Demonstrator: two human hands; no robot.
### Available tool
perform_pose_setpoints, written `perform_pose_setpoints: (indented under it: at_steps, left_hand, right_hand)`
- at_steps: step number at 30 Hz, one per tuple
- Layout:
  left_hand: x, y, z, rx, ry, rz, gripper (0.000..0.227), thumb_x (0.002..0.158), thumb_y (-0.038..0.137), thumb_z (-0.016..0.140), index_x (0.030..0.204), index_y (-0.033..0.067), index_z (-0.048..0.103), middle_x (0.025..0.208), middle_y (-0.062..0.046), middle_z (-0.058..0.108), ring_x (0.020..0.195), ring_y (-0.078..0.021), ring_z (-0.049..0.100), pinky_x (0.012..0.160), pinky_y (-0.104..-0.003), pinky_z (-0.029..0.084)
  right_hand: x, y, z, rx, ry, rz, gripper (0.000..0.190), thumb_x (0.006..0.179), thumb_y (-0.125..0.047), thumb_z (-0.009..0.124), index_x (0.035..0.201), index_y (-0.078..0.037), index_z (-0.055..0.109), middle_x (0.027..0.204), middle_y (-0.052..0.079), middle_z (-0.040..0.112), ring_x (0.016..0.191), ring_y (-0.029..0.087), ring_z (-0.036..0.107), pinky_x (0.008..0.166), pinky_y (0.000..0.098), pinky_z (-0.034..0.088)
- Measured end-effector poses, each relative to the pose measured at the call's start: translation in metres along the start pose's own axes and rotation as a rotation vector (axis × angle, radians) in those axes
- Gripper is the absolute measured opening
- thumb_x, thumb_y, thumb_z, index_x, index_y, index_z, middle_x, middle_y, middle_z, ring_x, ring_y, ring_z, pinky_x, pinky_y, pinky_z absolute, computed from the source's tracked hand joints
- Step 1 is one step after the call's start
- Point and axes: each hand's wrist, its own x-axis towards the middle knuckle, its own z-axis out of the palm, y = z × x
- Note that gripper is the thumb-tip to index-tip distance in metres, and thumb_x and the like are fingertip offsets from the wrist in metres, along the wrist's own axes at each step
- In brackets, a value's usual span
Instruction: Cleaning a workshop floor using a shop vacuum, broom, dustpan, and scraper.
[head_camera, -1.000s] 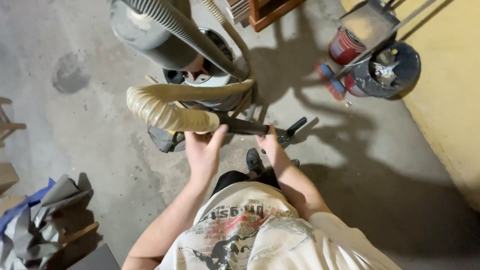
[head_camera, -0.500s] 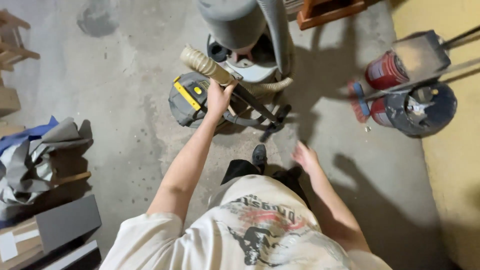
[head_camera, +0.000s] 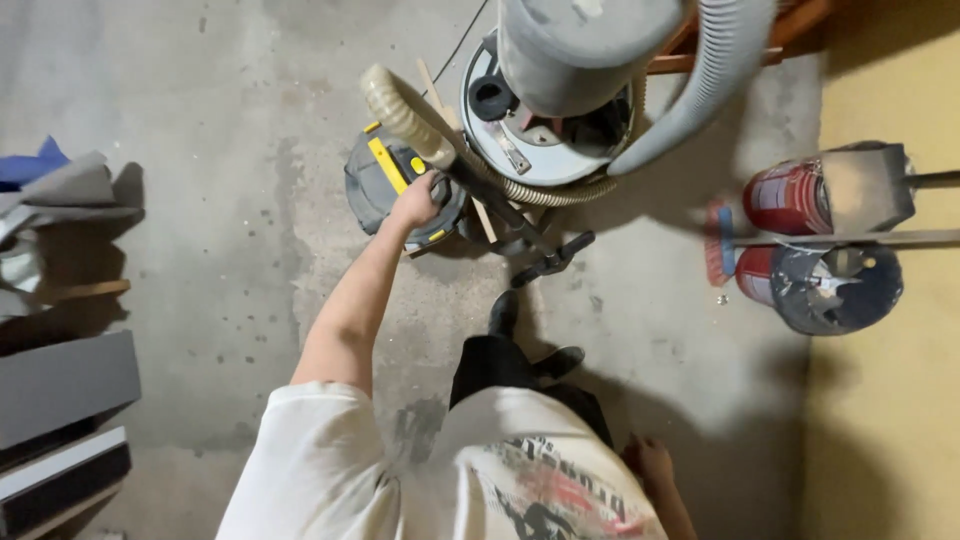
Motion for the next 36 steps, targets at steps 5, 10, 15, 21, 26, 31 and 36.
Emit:
perform_pose_setpoints:
  at_steps: [5,10,15,21,26,31,36]
  left_hand:
    - [0.098,-0.103,0.062,0.566,0.219,0.244,0.054,0.086,0.019,0.048,0.133,-0.0035,0.061,0.137,-0.026,0.061,0.132,-0.0446,0.049,0.11,-0.058,0.035]
    - [0.134,-0.132,0.09,0.624,0.185,0.182,0.042,0.083,0.024,0.054,0.116,0.0108,0.076,0.12,-0.018,0.074,0.121,-0.0392,0.062,0.115,-0.049,0.032]
    - [0.124,-0.136,0.088,0.622,0.273,0.252,0.043,0.081,0.024,0.055,0.116,0.0066,0.073,0.117,-0.019,0.072,0.119,-0.0392,0.061,0.113,-0.05,0.035]
    - [0.083,-0.126,0.088,0.673,0.467,0.266,0.046,0.078,0.023,0.056,0.116,0.0003,0.069,0.113,-0.021,0.07,0.116,-0.0393,0.059,0.109,-0.051,0.039]
    - [-0.021,-0.115,0.138,0.648,0.316,0.324,0.069,0.072,0.03,0.071,0.134,0.0029,0.06,0.133,-0.023,0.063,0.126,-0.0402,0.055,0.112,-0.057,0.037]
    - [-0.201,-0.025,0.117,0.075,0.155,0.139,0.018,0.097,0.023,0.058,0.099,0.0063,0.063,0.097,-0.018,0.07,0.085,-0.0406,0.065,0.077,-0.049,0.049]
    - [-0.318,0.037,0.095,-0.058,0.161,-0.1,0.021,0.093,0.034,0.069,0.089,0.016,0.078,0.067,-0.006,0.076,0.075,-0.0278,0.074,0.073,-0.039,0.053]
  right_hand:
    - [-0.081,-0.081,-0.085,1.25,-0.002,0.555,0.024,0.099,-0.014,0.063,0.107,0.009,0.067,0.07,0.016,0.055,0.061,0.027,0.055,0.056,0.0402,0.048]
    - [-0.099,-0.081,-0.085,1.037,-0.016,0.694,0.036,0.097,-0.027,0.066,0.113,0.005,0.071,0.081,0.02,0.074,0.069,0.029,0.072,0.061,0.0394,0.057]
    - [-0.104,-0.082,-0.078,1.054,-0.101,0.851,0.041,0.1,-0.024,0.067,0.126,0.008,0.067,0.091,0.025,0.071,0.073,0.033,0.069,0.063,0.0427,0.056]
    - [-0.086,-0.096,-0.101,0.945,-0.164,0.818,0.038,0.103,-0.027,0.064,0.129,0.0,0.071,0.088,0.021,0.077,0.073,0.029,0.073,0.068,0.0385,0.055]
    - [-0.036,-0.074,-0.074,1.532,-0.055,0.338,0.034,0.099,-0.013,0.059,0.075,-0.006,0.036,0.06,0.004,0.023,0.047,0.02,0.032,0.043,0.0373,0.025]
    - [0.03,-0.115,-0.115,0.604,0.03,0.022,0.028,0.088,-0.041,0.074,0.096,-0.015,0.079,0.077,0.002,0.072,0.064,0.016,0.063,0.059,0.0279,0.042]
    - [0.05,-0.245,-0.167,0.474,0.182,-0.428,0.056,0.09,-0.053,0.07,0.058,-0.017,0.041,0.054,0.001,0.04,0.058,0.015,0.037,0.06,0.038,0.03]
